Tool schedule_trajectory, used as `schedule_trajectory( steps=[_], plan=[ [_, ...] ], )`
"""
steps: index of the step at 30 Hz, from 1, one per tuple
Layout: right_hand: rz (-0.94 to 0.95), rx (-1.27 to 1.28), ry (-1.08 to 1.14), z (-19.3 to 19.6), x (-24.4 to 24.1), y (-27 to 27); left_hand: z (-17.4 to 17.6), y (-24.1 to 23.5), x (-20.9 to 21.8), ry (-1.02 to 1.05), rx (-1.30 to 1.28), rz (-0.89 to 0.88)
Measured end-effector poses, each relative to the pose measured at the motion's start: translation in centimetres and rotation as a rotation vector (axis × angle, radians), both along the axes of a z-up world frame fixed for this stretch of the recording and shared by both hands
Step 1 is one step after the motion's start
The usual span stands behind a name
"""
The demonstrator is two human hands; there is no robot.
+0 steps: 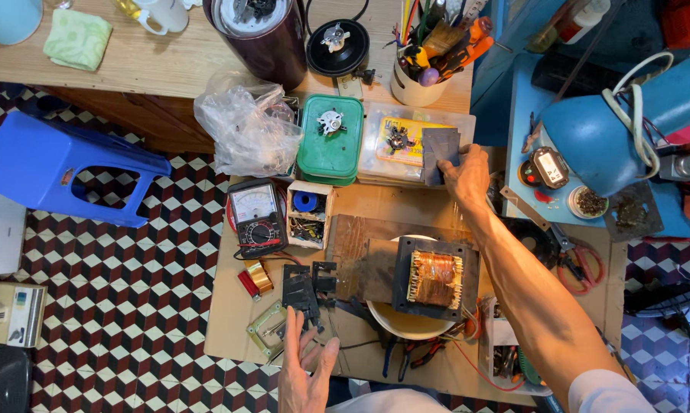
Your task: The person repeatedly picks up and places metal laminations onto a wound coil assembly on a workbench. They handle the laminations one at a time, aligning them with the coil core and setting them down, then picking up another. The person also briefly handles a small black plastic component and a multimeter probe.
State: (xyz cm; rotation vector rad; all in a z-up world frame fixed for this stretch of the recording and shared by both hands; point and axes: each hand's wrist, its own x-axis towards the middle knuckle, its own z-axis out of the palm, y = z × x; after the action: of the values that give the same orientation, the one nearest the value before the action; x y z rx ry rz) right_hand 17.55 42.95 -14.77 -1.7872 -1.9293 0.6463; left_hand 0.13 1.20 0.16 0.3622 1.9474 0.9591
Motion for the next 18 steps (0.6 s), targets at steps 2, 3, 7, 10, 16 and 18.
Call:
schedule_trajectory(
  steps=[2, 3, 7, 10, 16, 18],
  plan=[
    [-0.073, -0.126, 0.161, 0.3, 0.5, 0.3, 0.2, 0.3, -0.1, 0.004, -0.032, -0.019],
    [-0.087, -0.134, 0.163, 0.5, 0.6, 0.3, 0.3, 0.5, -0.1, 0.010, -0.041, -0.032],
    [-0.123, -0.104, 0.128, 2.0, 0.1, -0.5, 0.3, 0.7, 0.2, 0.024, -0.050, -0.052],
    [-0.052, 0.222, 0.006, 3.5, -1.0, -2.0, 0.3, 0.7, 0.2, 0.022, -0.050, -0.061],
    [0.240, 0.395, 0.132, 9.0, 0.0, -4.8, 0.0, 1.4, 1.2, 0.010, -0.015, -0.084],
    [0.289, 0.391, 0.132, 11.4, 2.8, -6.7, 0.0, 2.1, 1.7, -0.006, 0.025, -0.108]
  ],
)
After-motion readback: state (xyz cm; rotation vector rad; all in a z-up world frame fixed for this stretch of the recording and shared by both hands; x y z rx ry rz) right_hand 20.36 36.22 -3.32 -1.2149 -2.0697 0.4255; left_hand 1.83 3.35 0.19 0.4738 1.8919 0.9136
